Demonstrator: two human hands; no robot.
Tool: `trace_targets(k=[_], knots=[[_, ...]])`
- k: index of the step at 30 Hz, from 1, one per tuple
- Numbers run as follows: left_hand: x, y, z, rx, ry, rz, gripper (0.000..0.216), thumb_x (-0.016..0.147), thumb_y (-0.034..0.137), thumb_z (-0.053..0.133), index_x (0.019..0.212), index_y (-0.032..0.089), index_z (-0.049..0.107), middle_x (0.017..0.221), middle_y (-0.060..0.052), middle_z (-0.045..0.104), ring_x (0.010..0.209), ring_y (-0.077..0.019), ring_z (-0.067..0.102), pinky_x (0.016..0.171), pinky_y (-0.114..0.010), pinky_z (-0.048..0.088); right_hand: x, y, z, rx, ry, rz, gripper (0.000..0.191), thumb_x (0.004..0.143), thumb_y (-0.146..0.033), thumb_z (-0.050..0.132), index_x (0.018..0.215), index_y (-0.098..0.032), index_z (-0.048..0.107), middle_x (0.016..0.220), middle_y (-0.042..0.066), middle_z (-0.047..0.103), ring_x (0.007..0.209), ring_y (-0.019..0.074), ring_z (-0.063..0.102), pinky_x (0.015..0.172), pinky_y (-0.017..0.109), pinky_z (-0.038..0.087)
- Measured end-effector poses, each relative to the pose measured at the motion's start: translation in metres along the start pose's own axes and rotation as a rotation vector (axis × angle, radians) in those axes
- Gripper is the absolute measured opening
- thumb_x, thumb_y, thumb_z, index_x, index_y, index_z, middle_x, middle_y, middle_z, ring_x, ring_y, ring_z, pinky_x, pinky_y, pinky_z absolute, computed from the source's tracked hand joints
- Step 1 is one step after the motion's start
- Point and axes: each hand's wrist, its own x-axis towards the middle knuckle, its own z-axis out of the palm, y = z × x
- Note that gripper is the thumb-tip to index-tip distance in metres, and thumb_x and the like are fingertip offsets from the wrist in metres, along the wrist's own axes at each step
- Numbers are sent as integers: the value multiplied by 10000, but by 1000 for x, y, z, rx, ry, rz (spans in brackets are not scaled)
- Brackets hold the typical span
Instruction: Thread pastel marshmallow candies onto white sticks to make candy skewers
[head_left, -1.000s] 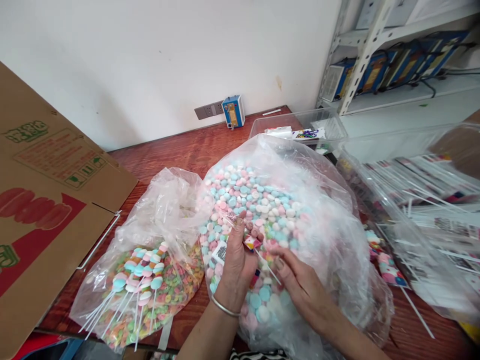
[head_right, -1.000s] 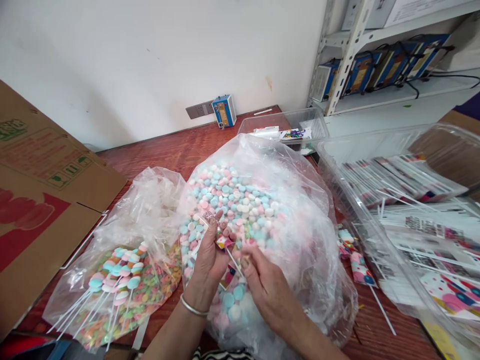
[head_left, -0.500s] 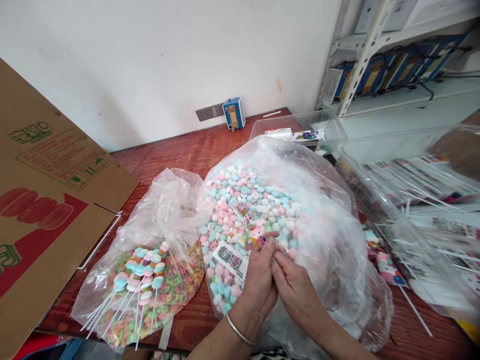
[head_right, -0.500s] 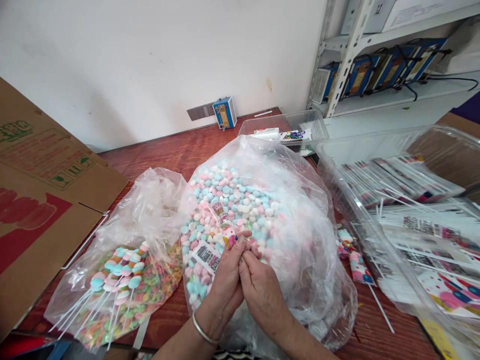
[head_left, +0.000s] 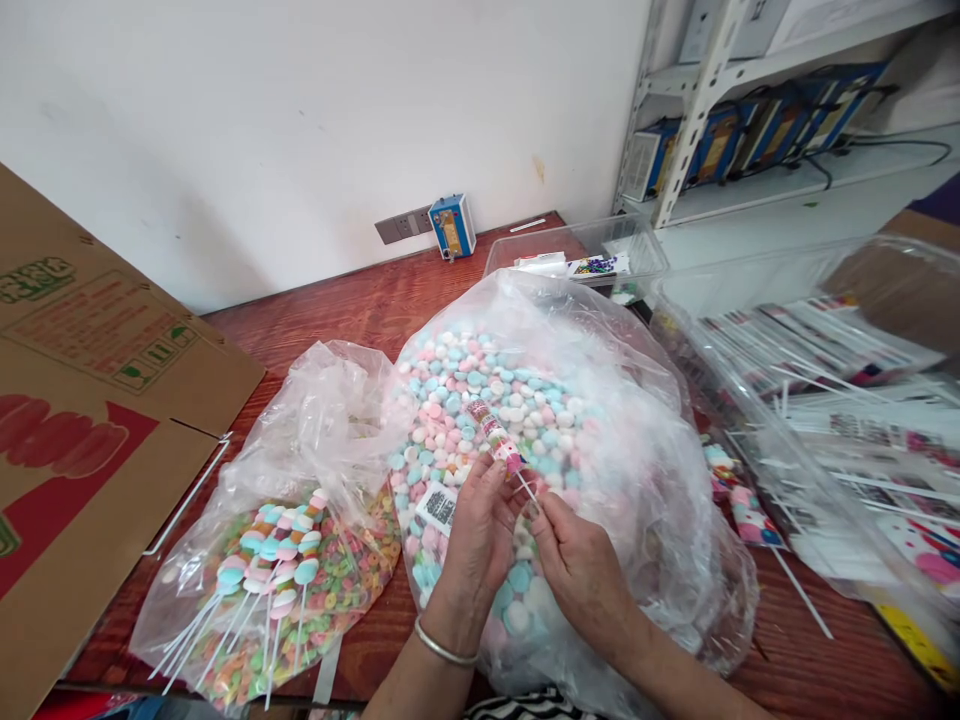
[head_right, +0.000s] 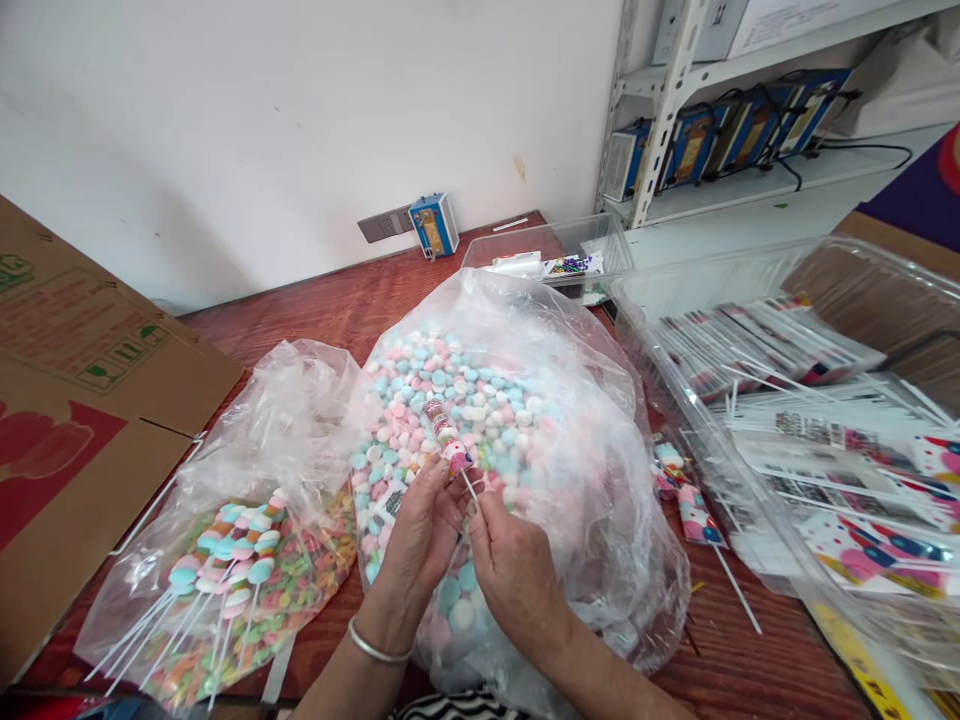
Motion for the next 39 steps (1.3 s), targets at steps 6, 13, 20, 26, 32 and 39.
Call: trace_targets(k=[6, 13, 20, 26, 32, 39], knots=[[-7, -10, -1, 465, 131, 210, 395, 803, 245, 674, 1128, 223, 450, 1043, -40, 646, 772, -117, 644, 738, -257, 496, -1, 5, 7, -245, 56, -94, 354, 1005, -257, 270, 998, -123, 597, 714, 94, 693, 600, 220, 677, 540, 282, 435], [-7, -8, -11, 1136, 228, 544, 59, 892, 257, 515, 884, 204, 539, 735, 14, 601, 637, -133, 564, 608, -247, 418, -9, 2, 13, -183, 70, -119, 302, 987, -227, 276, 967, -153, 568, 637, 39, 655, 528, 209, 648, 485, 280, 379], [-12, -7, -14, 1479, 67, 782, 117, 937, 177, 419, 874, 203, 513, 709, 9, 558, 622, -142, 523, 595, -259, 370, -9, 0, 9, 16, 44, 0, 297, 999, -271, 299, 859, -202, 552, 690, 27, 650, 580, 182, 627, 537, 267, 409], [-13, -8, -16, 1440, -28, 833, 119, 928, 157, 427, 884, 205, 526, 741, -5, 546, 636, -144, 513, 615, -261, 381, -7, -3, 3, 94, 34, 32, 303, 999, -301, 307, 801, -216, 520, 672, 19, 620, 580, 175, 602, 538, 263, 411], [-18, -10, -15, 1260, -44, 785, 73, 866, 158, 543, 868, 215, 587, 753, -18, 582, 672, -155, 533, 651, -268, 390, 0, -1, -5, 46, 50, 36, 293, 1010, -296, 302, 840, -207, 523, 675, 8, 610, 587, 166, 598, 551, 250, 409], [-19, -9, -8, 1134, 144, 810, 414, 851, 206, 628, 1240, 230, 489, 925, -41, 624, 763, -158, 584, 711, -280, 472, 3, 0, -10, -471, 214, -329, 284, 1007, -205, 378, 907, -141, 637, 587, 30, 618, 508, 162, 548, 549, 301, 307]])
